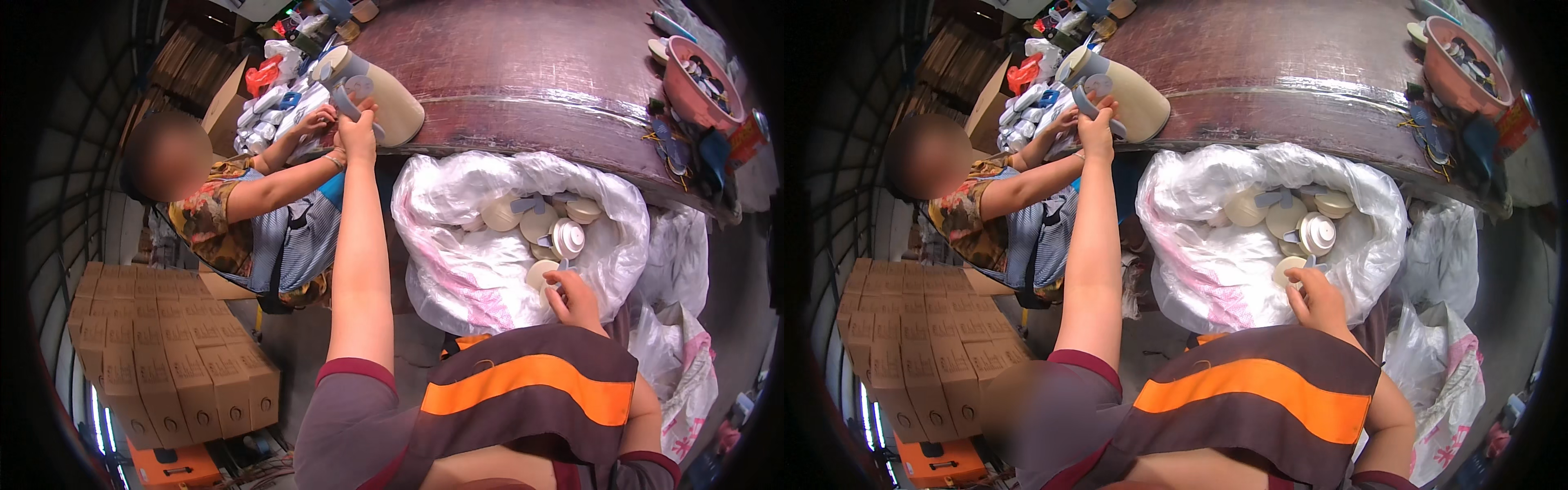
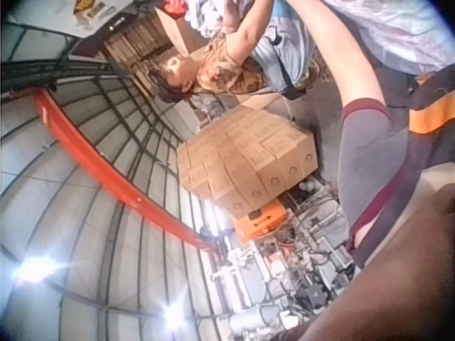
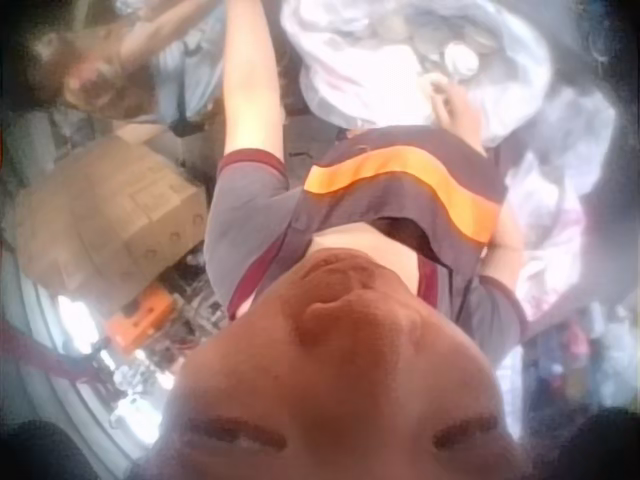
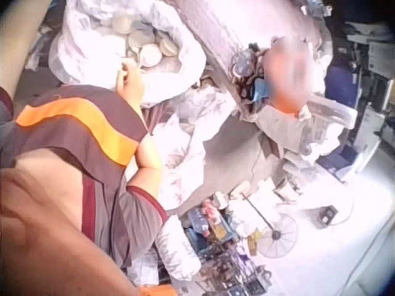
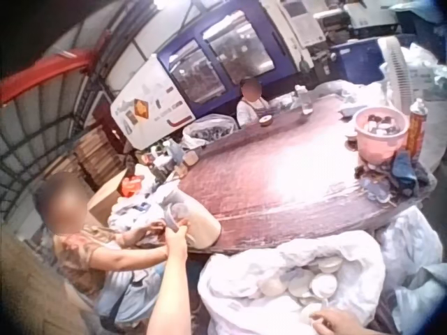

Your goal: The person assembles beige kettles by attaching handles and lids, then securing them with rubber bands. They repeatedly pick up kettle bodies, fit components, and place finished units on the table. A coworker is visible across the table handling similar items.

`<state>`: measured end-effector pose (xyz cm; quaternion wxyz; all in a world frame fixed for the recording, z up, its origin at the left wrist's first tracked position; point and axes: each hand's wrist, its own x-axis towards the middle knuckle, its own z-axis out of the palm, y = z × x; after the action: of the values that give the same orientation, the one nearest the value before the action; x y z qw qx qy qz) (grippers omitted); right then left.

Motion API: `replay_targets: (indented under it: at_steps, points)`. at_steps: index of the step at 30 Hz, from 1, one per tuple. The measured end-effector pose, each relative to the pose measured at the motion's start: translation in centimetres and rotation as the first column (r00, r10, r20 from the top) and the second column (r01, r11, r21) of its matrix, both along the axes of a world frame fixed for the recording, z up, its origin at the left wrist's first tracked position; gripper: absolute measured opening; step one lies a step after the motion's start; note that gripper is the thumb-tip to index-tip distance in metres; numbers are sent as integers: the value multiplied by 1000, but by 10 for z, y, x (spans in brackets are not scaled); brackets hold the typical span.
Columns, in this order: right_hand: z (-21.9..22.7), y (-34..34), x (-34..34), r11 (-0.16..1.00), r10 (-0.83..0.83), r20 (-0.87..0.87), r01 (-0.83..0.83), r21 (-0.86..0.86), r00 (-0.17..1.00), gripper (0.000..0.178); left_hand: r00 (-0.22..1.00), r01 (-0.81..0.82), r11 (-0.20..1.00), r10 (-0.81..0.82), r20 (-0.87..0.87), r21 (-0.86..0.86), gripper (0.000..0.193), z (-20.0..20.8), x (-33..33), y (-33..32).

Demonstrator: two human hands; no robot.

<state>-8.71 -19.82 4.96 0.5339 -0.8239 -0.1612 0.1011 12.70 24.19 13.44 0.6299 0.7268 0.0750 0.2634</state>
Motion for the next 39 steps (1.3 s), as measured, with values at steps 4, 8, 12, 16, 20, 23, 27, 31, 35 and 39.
replay_targets:
  at_steps: [4, 8, 12, 16, 20, 23, 27, 31, 35, 39]
  points:
    - [-1, 1, -4, 1000, -6, -1, 6, -15, 1000, 23, 1000, 29, 999, -29, -5, -13, 58, 0, -1, 2]
    - [1, 3, -6, 999, -2, 0, 2, -33, 1000, 22, 1000, 21, 1000, -21, -6, 7, 59, -1, -3, -1]
    - [-1, 2, -7, 999, 6, -14, -7, -33, 1000, 23, 996, 78, 997, -78, -31, 6, 59, -3, -6, 4]
    - [1, 2, -7, 999, 20, -52, -21, -31, 998, 25, 997, 68, 996, -66, -41, 53, 54, -11, -9, 1]
    - [-1, 3, -6, 998, 37, -43, -39, -51, 998, 27, 981, -64, 996, 74, -182, 59, 37, -36, -13, 3]
    - [1, 3, -6, 996, 44, -61, -49, -71, 997, 28, 960, -119, 993, 119, -252, 16, 33, -56, -17, 6]
    - [6, 3, -4, 994, 89, -80, -94, -62, 993, 30, 913, -155, 988, 139, -383, -13, 29, -72, -29, 8]
    - [7, 4, -3, 988, 114, -73, -121, -92, 991, 32, 913, -199, 761, 374, -166, 618, 16, -74, -56, -20]
    - [5, 5, -2, 986, 131, -52, -136, -96, 990, 33, 976, 7, 781, 131, -174, 624, 14, -36, -94, -118]
    - [4, 5, -2, 983, 141, -49, -145, -108, 989, 33, 902, 363, 750, -134, -410, 553, 19, -59, -119, -180]
